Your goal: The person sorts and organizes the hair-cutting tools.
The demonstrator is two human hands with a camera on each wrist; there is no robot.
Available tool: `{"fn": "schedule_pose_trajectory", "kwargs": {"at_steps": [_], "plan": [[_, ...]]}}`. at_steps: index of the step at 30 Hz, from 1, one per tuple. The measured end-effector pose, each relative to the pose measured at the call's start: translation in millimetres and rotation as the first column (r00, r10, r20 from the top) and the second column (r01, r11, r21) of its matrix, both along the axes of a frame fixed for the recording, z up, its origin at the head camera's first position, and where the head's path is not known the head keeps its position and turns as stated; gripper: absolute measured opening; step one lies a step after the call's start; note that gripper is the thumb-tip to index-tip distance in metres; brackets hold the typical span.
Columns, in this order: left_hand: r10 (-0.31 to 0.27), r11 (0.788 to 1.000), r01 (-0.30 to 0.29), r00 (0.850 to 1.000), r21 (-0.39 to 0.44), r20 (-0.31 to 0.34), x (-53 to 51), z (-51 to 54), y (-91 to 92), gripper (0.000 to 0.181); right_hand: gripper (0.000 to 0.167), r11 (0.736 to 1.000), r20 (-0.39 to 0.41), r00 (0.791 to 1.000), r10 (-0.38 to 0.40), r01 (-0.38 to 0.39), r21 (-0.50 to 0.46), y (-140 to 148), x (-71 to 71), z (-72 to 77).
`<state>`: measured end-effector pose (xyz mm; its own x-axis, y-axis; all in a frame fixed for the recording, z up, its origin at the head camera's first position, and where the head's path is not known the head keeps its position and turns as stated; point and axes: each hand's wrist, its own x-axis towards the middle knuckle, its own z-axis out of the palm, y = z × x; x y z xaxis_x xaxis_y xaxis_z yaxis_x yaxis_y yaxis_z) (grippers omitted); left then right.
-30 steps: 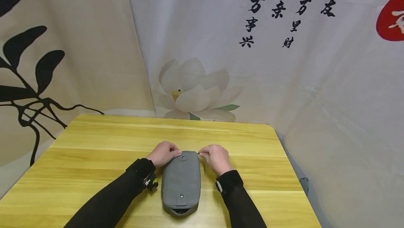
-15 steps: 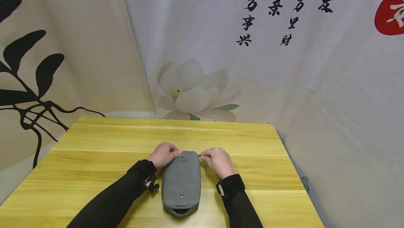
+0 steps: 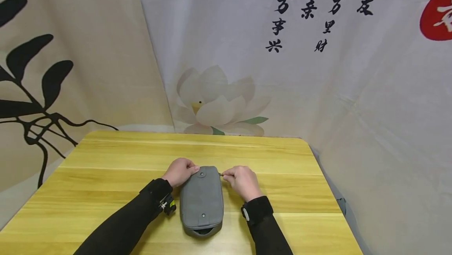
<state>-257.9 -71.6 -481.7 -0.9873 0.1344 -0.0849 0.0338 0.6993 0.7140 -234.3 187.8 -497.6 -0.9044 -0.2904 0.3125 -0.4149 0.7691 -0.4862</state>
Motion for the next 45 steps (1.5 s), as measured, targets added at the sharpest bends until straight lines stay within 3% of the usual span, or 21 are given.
{"fn": "schedule_pose_trajectory", "kwargs": {"at_steps": [11, 27, 45], "plan": [[0.011, 1.000, -0.011, 1.000, 0.021, 0.008, 1.1, 0.5, 0.5, 0.024, 0.008, 1.000, -0.003, 1.000, 0.014, -0.014, 0.003, 1.9, 1.3, -0.3], [0.021, 1.000, -0.022, 1.000, 0.023, 0.010, 0.0, 2.4, -8.8, 0.024, 0.007, 0.991, 0.017, 0.991, 0.130, -0.130, 0.021, 1.5, 5.8, 3.6], [0.030, 0.999, -0.031, 0.999, 0.021, 0.027, -1.3, 5.7, -9.3, 0.027, 0.007, 0.976, 0.021, 0.979, 0.204, -0.205, 0.075, 5.9, 14.6, 4.8]]}}
